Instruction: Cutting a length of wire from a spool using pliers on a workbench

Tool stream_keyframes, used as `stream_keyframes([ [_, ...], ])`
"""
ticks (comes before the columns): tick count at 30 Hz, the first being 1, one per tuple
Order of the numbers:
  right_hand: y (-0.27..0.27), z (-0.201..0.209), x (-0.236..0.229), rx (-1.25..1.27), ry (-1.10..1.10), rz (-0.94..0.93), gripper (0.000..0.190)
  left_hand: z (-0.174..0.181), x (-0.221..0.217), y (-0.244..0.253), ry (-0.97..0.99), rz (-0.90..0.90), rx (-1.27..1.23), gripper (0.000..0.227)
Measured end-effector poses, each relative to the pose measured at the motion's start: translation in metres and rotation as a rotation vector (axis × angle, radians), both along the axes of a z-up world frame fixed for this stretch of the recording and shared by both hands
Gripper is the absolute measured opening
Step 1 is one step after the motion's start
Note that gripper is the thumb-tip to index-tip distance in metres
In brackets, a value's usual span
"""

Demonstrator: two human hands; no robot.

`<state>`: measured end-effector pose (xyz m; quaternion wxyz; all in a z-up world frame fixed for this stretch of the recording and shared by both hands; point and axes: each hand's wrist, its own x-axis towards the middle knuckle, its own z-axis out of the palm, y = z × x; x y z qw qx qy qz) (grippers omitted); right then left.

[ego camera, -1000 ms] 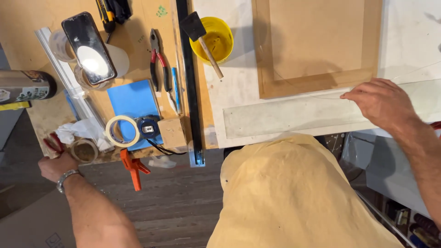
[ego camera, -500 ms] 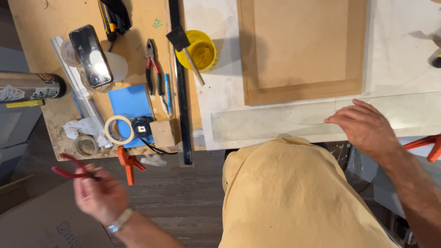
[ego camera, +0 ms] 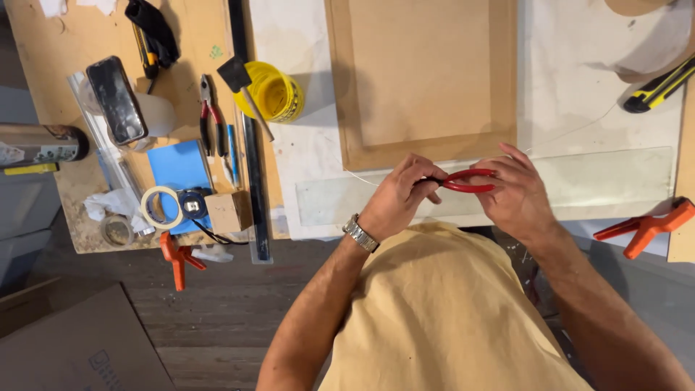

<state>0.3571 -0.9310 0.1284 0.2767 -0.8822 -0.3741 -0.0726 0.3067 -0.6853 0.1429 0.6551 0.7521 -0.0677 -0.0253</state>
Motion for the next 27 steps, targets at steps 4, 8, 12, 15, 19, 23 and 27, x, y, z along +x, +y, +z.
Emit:
stream_keyframes([
  [4,0.003,0.000,-0.018,0.071,0.015,-0.082,0.008,0.003,-0.004,-0.007,0.093,-0.053,0.009,0.018],
  [8,0.010,0.003,-0.018,0.189,-0.027,-0.156,0.008,0.004,-0.002,-0.008,0.113,-0.096,-0.126,0.016],
  [12,0.015,0.023,-0.017,0.194,-0.050,-0.207,0.014,0.010,0.004,-0.010,0.047,-0.079,0.000,0.016],
  [15,0.012,0.061,-0.017,0.182,0.097,-0.180,0.052,0.018,0.005,-0.008,0.024,-0.061,0.025,0.016],
  [19,0.005,0.104,-0.017,0.103,0.231,-0.098,0.089,0.035,0.003,-0.008,0.004,-0.072,0.187,0.016],
  [23,0.027,0.101,-0.024,-0.232,-0.116,0.016,0.045,0.045,-0.002,-0.020,-0.038,-0.148,0.352,0.013],
  [27,0.042,0.070,-0.039,-0.303,0.084,0.049,0.066,0.039,-0.013,-0.021,-0.047,-0.190,0.432,0.010],
])
